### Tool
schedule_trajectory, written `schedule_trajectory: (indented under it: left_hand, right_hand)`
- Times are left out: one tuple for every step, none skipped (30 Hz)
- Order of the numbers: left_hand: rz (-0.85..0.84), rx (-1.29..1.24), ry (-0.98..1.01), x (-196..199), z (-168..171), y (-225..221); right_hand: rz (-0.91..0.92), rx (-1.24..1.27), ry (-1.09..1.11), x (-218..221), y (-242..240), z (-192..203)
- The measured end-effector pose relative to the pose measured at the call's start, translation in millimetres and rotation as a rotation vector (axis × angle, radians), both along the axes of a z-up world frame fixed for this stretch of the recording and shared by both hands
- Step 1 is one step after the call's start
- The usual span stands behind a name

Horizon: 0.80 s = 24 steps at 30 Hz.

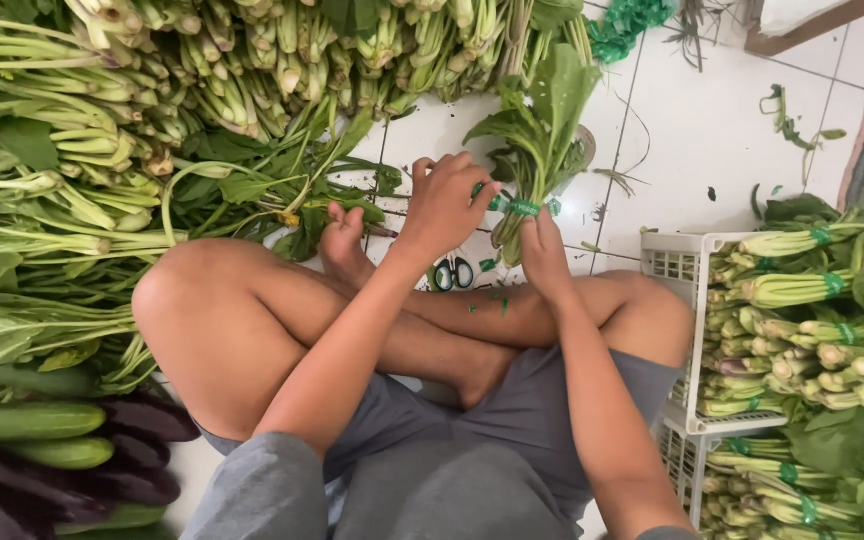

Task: Bundling bunches of mustard greens using green adhesive tape while sitting on the floor.

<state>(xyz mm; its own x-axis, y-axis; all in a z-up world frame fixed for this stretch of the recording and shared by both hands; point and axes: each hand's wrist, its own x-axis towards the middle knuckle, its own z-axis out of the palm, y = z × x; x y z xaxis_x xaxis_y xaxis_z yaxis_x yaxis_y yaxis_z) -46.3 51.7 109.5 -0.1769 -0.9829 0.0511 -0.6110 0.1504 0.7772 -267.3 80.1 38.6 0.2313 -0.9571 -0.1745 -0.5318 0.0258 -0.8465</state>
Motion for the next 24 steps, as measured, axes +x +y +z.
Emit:
schedule_trajectory:
  left_hand:
    - [0.0,0.0,-0.001,2,4,-1]
    - [0.036,0.001,0.022,4,8,-2]
    - [0.071,0.003,0.045,6,13,-2]
    - [0.076,0.002,0.043,7,13,-2]
    - [0.084,-0.018,0.048,8,13,-1]
    - [0.09,-0.037,0.054,9,13,-1]
    - [0.093,-0.037,0.052,6,11,0]
    - [0.089,-0.053,0.107,2,9,2]
    - [0.084,-0.068,0.162,-2,7,3]
    - [0.084,-0.067,0.161,-7,10,5]
    - [0.063,-0.091,0.141,-12,13,6]
    - [0.041,-0.113,0.122,-17,16,9]
    - [0.04,-0.11,0.122,-22,14,12]
    - [0.017,-0.166,0.094,-27,12,15]
    - [-0.006,-0.222,0.066,-31,10,18]
    - [-0.006,-0.221,0.065,-36,8,19]
    - [-0.02,-0.291,0.016,-40,6,21]
    - [-0.033,-0.36,-0.034,-45,3,24]
    - [-0.033,-0.36,-0.034,-43,9,24]
    - [-0.01,-0.378,-0.052,-42,15,25]
    - [0.013,-0.396,-0.07,-41,22,25]
    - [0.008,-0.396,-0.069,-34,25,20]
    - [0.075,-0.262,0.073,-28,29,16]
    - [0.141,-0.129,0.213,-20,34,11]
  right_hand:
    - [0.0,0.0,-0.001,2,0,5]
    - [0.027,0.008,0.023,5,0,10]
    - [0.054,0.016,0.046,8,-1,15]
    - [0.058,0.015,0.044,8,0,15]
    - [0.068,0.024,0.042,8,1,15]
    - [0.077,0.034,0.04,8,2,15]
    - [0.08,0.033,0.039,14,2,28]
    - [0.091,0.03,0.041,20,2,40]
    - [0.102,0.028,0.042,25,2,52]
    - [0.101,0.028,0.042,27,1,56]
    - [0.128,0.035,0.053,29,0,59]
    - [0.154,0.044,0.065,30,0,62]
    - [0.153,0.046,0.065,25,0,51]
    - [0.221,0.037,0.092,20,-1,40]
    - [0.289,0.028,0.119,15,-2,28]
    - [0.288,0.028,0.118,15,-2,26]
    - [0.246,0.043,0.096,16,-2,25]
    - [0.205,0.057,0.074,16,-1,23]
    - [0.205,0.058,0.073,16,-1,22]
    - [0.14,0.079,0.041,16,-1,21]
    - [0.075,0.1,0.01,15,-1,21]
    - [0.071,0.101,0.009,14,0,20]
    - [0.005,0.123,-0.023,13,1,19]
    - [-0.062,0.142,-0.057,13,1,18]
